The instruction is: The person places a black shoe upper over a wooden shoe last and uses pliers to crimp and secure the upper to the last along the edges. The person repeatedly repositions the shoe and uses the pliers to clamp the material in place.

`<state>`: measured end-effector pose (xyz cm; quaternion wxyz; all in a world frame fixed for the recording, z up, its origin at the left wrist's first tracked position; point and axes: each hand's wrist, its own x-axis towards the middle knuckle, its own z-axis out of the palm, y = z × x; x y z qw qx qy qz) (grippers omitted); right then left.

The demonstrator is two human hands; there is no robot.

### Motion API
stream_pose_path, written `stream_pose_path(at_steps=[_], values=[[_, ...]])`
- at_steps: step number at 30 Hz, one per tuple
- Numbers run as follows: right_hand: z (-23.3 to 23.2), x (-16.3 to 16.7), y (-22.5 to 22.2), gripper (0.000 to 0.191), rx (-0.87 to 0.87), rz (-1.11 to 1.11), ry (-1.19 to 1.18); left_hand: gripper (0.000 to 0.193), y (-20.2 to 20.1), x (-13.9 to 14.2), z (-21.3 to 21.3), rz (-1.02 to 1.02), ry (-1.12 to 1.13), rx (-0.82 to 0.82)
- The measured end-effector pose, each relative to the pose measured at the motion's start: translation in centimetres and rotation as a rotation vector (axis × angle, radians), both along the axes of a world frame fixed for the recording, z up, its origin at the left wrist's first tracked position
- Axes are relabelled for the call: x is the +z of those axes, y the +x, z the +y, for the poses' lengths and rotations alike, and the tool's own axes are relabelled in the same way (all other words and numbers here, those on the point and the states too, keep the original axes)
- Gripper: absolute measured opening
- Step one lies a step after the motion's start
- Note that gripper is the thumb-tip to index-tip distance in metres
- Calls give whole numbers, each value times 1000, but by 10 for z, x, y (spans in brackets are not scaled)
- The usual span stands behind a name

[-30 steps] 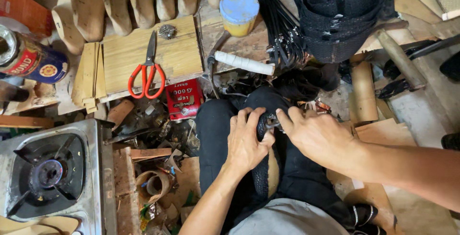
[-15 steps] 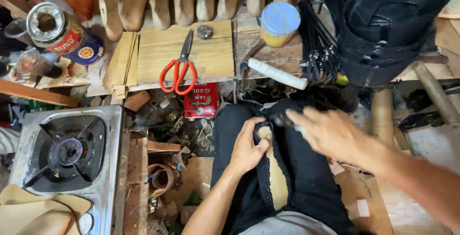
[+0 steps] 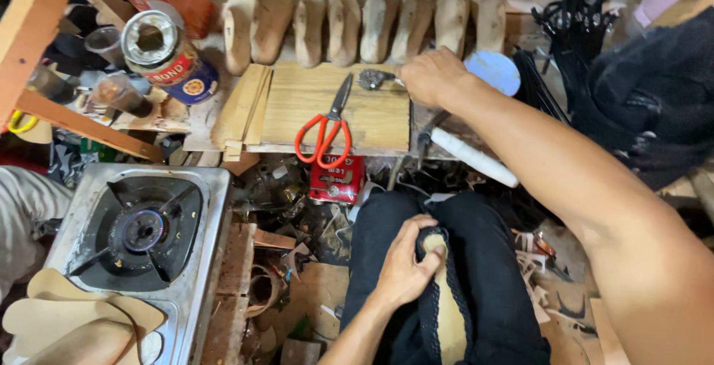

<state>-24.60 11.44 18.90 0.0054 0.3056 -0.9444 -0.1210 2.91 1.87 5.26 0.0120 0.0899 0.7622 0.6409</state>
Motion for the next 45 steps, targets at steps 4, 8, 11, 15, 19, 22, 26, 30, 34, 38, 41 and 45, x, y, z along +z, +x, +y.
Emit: stream_pose_path(at_steps=[4, 8, 11, 15, 19, 22, 26, 30, 34, 38, 41, 45], values=[[-13, -3, -9, 25, -14, 34, 154, 46, -1, 4, -1, 29, 21, 7], [-17, -1, -12, 30, 25, 300, 381, 45, -2, 7, -2, 10, 15, -6], [-12, 3, -15, 35, 14, 320, 397, 45, -2, 6, -2, 29, 23, -14], [2, 6, -17, 32, 73, 287, 323, 46, -2, 3, 0, 27, 27, -24], [9, 4, -17, 31, 176, 297, 313, 47, -3, 2, 7, 36, -4, -15], [7, 1, -18, 29, 197, 332, 323, 49, -7, 4, 12, -6, -91, -10], [4, 3, -17, 29, 193, 293, 333, 54, -28, 12, 5, 174, -283, -45], [11, 10, -11, 31, 227, 310, 273, 34, -89, 29, -31, 173, -306, 206], [20, 17, -1, 33, 249, 293, 240, 44, -177, 52, -64, 504, -585, 446], [21, 22, 5, 35, 279, 324, 216, 34, -221, 65, -69, 585, -675, 374], [22, 24, 4, 35, 286, 331, 210, 22, -231, 69, -67, 601, -748, 329], [29, 21, 4, 39, 294, 350, 188, 15, -237, 73, -61, 544, -738, 288]])
